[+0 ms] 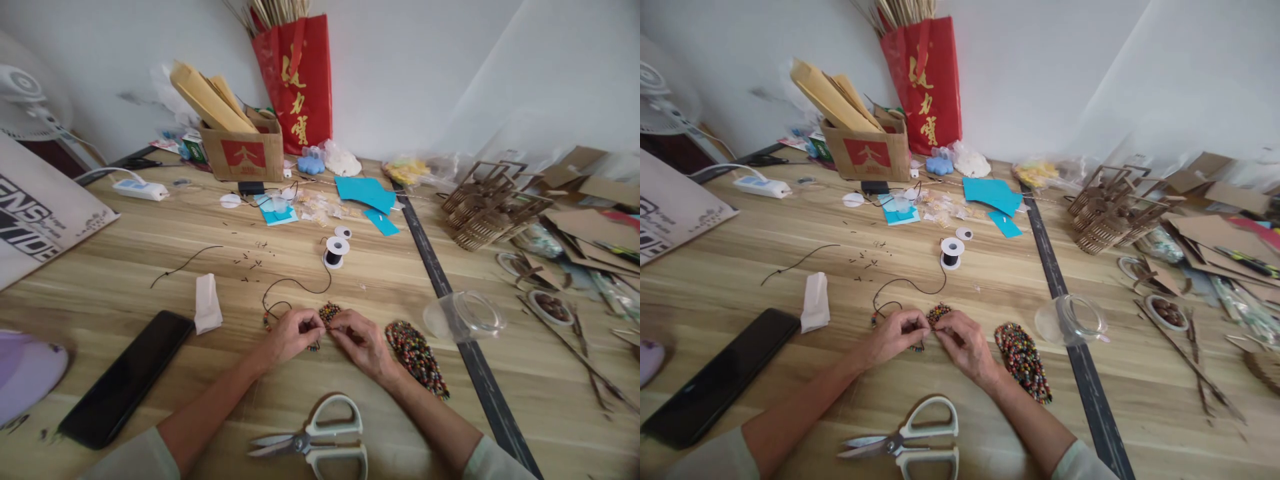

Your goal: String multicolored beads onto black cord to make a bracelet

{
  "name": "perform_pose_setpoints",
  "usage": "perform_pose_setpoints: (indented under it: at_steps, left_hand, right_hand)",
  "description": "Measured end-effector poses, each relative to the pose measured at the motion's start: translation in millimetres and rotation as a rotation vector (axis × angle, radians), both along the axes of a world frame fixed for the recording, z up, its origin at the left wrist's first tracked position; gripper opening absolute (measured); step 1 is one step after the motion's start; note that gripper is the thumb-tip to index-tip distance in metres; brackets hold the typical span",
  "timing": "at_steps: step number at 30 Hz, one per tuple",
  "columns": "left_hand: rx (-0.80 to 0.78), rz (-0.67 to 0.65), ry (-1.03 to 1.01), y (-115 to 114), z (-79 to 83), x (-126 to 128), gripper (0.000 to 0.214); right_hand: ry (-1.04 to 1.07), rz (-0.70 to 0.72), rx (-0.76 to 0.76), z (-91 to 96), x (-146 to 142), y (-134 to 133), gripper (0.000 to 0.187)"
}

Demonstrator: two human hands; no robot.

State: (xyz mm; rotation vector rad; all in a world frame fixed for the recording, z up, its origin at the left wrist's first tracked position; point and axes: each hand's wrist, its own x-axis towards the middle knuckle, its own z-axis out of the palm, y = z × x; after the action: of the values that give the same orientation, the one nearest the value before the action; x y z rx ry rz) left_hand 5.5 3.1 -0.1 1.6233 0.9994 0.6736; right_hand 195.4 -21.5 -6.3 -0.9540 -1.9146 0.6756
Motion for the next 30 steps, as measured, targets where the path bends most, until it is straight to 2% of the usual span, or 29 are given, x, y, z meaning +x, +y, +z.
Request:
perform_pose_setpoints:
  at_steps: [30]
  left_hand:
    - [-0.001, -0.009, 0.011, 0.3, -0.2, -0.8, 0.010]
  right_hand:
    - [-0.009, 0.024, -0.020, -0.4, -0.4, -0.1, 0.009]
